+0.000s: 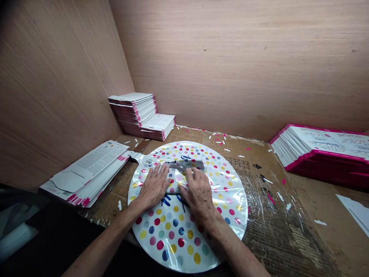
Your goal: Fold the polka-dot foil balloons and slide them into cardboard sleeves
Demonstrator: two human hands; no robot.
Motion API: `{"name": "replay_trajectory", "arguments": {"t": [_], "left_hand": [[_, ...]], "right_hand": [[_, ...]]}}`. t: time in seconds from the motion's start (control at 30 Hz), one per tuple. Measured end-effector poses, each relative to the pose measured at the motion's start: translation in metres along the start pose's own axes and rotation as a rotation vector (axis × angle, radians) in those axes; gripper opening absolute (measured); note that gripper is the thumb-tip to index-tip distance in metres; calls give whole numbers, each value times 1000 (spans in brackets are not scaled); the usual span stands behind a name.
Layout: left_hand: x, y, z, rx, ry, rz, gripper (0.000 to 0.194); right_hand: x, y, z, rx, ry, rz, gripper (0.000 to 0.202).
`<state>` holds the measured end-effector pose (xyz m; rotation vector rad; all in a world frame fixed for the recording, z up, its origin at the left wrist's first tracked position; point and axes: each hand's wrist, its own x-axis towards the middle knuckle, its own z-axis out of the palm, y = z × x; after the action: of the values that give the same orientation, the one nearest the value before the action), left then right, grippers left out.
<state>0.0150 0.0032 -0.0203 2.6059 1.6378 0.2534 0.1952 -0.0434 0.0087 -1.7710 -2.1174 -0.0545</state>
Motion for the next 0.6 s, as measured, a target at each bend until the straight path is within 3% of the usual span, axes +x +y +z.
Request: {"name": "replay_trajectory", "arguments": {"t": [0.07, 0.13, 0.23, 0.33, 0.47, 0.53, 0.6], "left_hand": [[5, -2, -3, 20, -32, -23, 55], [11, -2, -15, 40, -85, -29, 52], [17, -2, -41, 59, -143, 1, 47], [10, -4, -62, 41, -149, 138, 45], [-16, -12, -59, -30, -166, 576, 71], [-25, -17, -50, -34, -232, 659, 72], [-28, -20, -43, -22, -294, 654, 77]], "right_hand": [[1, -23, 5, -99, -11, -179, 35], [10, -43, 12, -180, -155, -279, 28], [22, -49, 14, -219, -260, -359, 25], [9, -25, -2, -188, -268, -529, 22], [-34, 20, -30, -38, -225, -758, 27], [-50, 36, -35, 57, -221, -746, 29], [-58, 44, -35, 116, -222, -682, 31]]}}
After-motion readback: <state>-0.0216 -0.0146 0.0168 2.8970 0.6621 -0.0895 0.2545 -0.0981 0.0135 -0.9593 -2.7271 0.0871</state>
